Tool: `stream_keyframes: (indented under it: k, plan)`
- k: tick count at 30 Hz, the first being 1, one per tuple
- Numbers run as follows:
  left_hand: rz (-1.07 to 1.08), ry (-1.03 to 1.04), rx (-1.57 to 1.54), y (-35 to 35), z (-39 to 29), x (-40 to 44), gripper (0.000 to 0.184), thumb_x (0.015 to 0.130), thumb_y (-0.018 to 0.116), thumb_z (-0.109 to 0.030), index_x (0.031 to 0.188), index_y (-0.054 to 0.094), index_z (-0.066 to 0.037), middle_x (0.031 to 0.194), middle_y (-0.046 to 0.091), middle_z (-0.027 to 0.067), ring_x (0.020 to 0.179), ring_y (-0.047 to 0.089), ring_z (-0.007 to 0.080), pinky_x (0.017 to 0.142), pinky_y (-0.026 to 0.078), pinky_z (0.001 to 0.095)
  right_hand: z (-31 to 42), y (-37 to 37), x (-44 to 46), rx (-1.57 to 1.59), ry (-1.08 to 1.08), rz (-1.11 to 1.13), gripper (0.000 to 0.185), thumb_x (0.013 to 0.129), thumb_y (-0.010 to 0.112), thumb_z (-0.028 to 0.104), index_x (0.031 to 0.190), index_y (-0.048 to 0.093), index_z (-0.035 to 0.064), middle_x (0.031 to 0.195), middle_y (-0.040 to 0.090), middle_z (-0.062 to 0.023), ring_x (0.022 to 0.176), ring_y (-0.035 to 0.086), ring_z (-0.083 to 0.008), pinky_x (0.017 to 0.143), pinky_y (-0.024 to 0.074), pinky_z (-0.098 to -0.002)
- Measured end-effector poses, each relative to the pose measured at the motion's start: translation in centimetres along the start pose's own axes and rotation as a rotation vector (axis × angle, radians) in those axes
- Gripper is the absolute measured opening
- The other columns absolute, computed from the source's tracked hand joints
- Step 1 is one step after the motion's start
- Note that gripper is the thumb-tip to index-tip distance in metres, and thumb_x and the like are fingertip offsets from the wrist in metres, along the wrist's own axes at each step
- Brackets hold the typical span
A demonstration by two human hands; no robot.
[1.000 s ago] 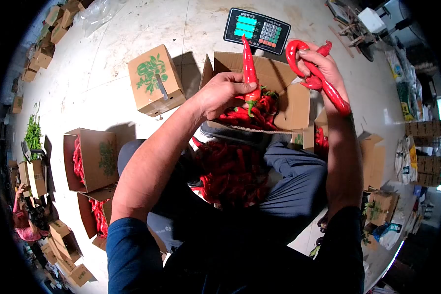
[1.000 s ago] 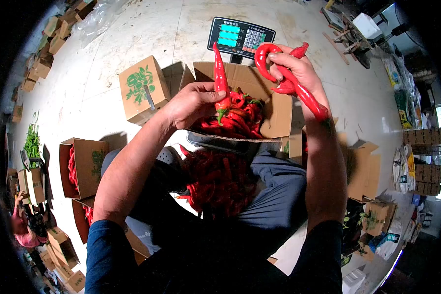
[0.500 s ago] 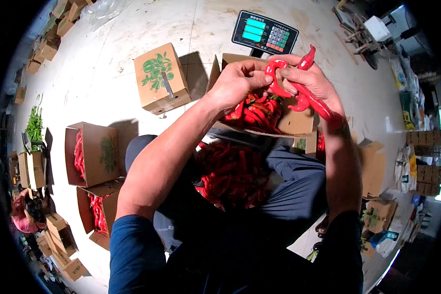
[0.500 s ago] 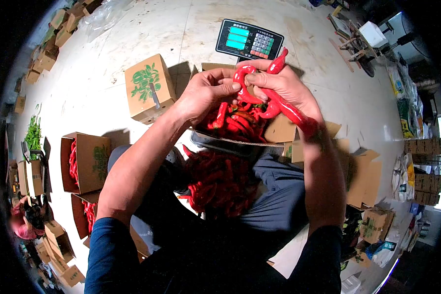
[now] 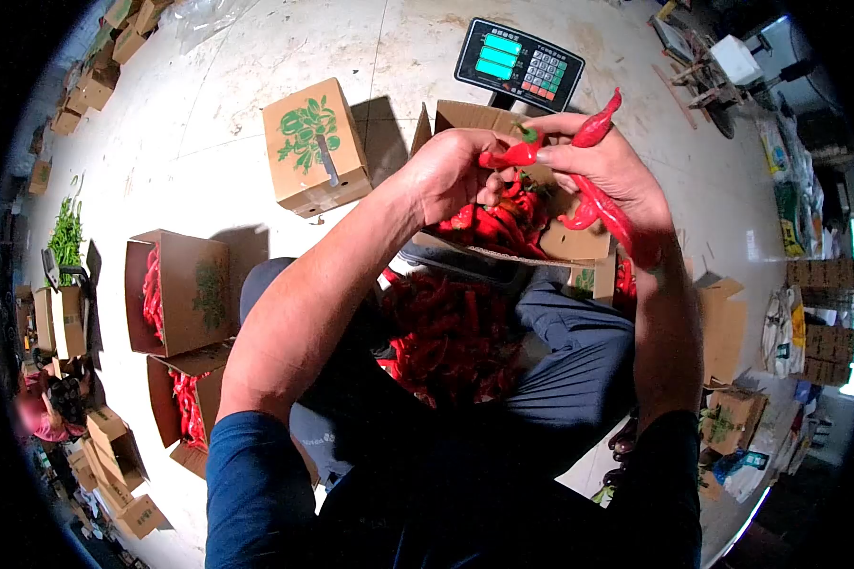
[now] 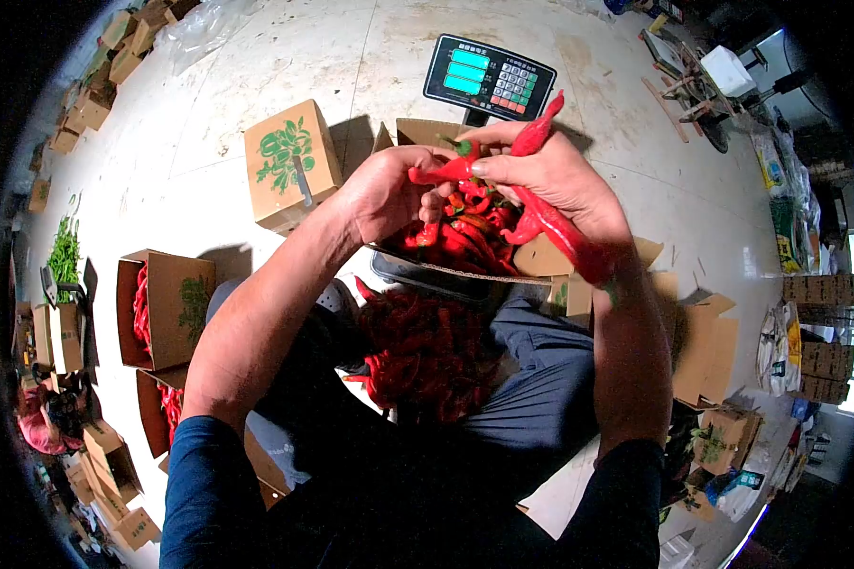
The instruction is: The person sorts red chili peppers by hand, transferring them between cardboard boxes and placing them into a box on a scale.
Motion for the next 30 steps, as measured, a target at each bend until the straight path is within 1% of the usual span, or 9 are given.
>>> stream_keyframes:
  k: [2, 11, 15, 16, 19, 24, 27, 28, 30]
  plan:
    - [0.038, -0.008, -0.023, -0.4, 0.4, 0.2, 0.032, 0.096, 0.035, -0.010, 0.114, 0.056, 0.005, 0.082, 0.064, 0.0111, 0.061, 0.056, 0.0147, 0.060, 0.051, 0.0277, -0.4, 0.0, 0.2, -0.049, 0.013, -0.035, 0.036, 0.088, 0.068, 0.007, 0.120, 0.059, -0.0053, 0.072, 0.056, 0.0027, 0.058, 0.050, -0.0042, 0.051, 0.0366, -0.0194]
    - [-0.063, 0.118, -0.036, 1.4, -1.5, -1.5, 0.073, 0.099, 0.026, -0.064, 0.121, 0.053, -0.001, 0.089, 0.068, 0.0151, 0.071, 0.067, 0.0198, 0.064, 0.055, 0.0307, -2.4, -2.1, 1.5, 0.207, 0.079, -0.036, 0.016, 0.092, 0.066, 0.015, 0.100, 0.062, 0.0019, 0.065, 0.050, 0.0044, 0.052, 0.045, -0.0045, 0.047, 0.0338, -0.0208]
    - [-0.106, 0.237, 0.155, 0.8, -0.5, -0.3, 0.036, 0.101, 0.053, -0.035, 0.108, 0.060, -0.001, 0.085, 0.068, 0.0109, 0.065, 0.064, 0.0152, 0.059, 0.053, 0.0258, -2.8, -2.5, 1.4, 0.263, 0.137, -0.029, 0.014, 0.092, 0.066, 0.016, 0.096, 0.062, 0.0035, 0.065, 0.051, 0.0041, 0.050, 0.043, -0.0041, 0.046, 0.0323, -0.0216]
    - [-0.137, 0.218, 0.062, 0.4, -0.3, -0.3, 0.018, 0.098, 0.059, -0.019, 0.099, 0.062, -0.001, 0.082, 0.068, 0.0089, 0.065, 0.063, 0.0129, 0.057, 0.051, 0.0243, -2.8, -2.5, 1.5, 0.236, 0.119, -0.039, 0.014, 0.091, 0.066, 0.016, 0.096, 0.062, 0.0032, 0.066, 0.051, 0.0036, 0.050, 0.044, -0.0044, 0.046, 0.0330, -0.0219]
    - [-0.225, 0.138, 0.171, -0.9, -0.3, 0.1, 0.018, 0.098, 0.057, -0.020, 0.095, 0.062, -0.002, 0.077, 0.067, 0.0079, 0.063, 0.062, 0.0120, 0.057, 0.051, 0.0255, -3.0, -2.8, 1.6, 0.145, 0.080, -0.140, 0.017, 0.089, 0.068, 0.015, 0.098, 0.063, 0.0016, 0.068, 0.054, 0.0013, 0.052, 0.047, -0.0067, 0.047, 0.0368, -0.0237]
    - [-0.622, 0.324, 1.222, -2.1, -0.1, 0.0, 0.053, 0.090, 0.068, -0.037, 0.115, 0.062, 0.009, 0.097, 0.071, 0.0153, 0.087, 0.068, 0.0278, 0.084, 0.053, 0.0354, -5.2, -5.1, 3.0, 0.026, -0.009, -0.579, 0.021, 0.085, 0.071, 0.015, 0.096, 0.067, -0.0021, 0.077, 0.063, -0.0058, 0.060, 0.058, -0.0158, 0.056, 0.0467, -0.0294]
    - [-0.294, 0.280, 0.740, 1.0, 0.4, 0.1, 0.063, 0.087, 0.071, -0.043, 0.121, 0.059, 0.009, 0.102, 0.069, 0.0146, 0.089, 0.066, 0.0228, 0.083, 0.053, 0.0332, -5.7, -5.7, 3.6, -0.139, -0.136, -0.808, 0.020, 0.084, 0.070, 0.018, 0.091, 0.070, -0.0004, 0.080, 0.069, -0.0122, 0.068, 0.065, -0.0234, 0.067, 0.0499, -0.0348]
    - [-0.173, 0.166, 0.705, 2.9, 0.0, -1.1, 0.076, 0.084, 0.073, -0.049, 0.127, 0.053, 0.010, 0.106, 0.068, 0.0139, 0.092, 0.065, 0.0199, 0.084, 0.052, 0.0317, -4.7, -5.0, 3.2, -0.279, -0.167, -0.888, 0.020, 0.084, 0.070, 0.019, 0.090, 0.071, 0.0003, 0.079, 0.070, -0.0132, 0.070, 0.066, -0.0241, 0.069, 0.0502, -0.0354]
    - [-0.101, 0.387, 0.877, 4.3, 0.7, -1.3, 0.079, 0.080, 0.079, -0.044, 0.131, 0.049, 0.008, 0.101, 0.068, 0.0161, 0.090, 0.066, 0.0211, 0.082, 0.053, 0.0321, -3.9, -4.0, 3.0, -0.493, -0.250, -1.038, 0.021, 0.085, 0.069, 0.024, 0.088, 0.071, 0.0027, 0.077, 0.070, -0.0162, 0.075, 0.069, -0.0260, 0.072, 0.0509, -0.0371]
Point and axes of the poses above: each hand's wrist, its own x-axis towards the middle knuckle, its own y-axis out of the palm, z = x × y, the point moved 2 cm from there along x, towards the middle knuckle
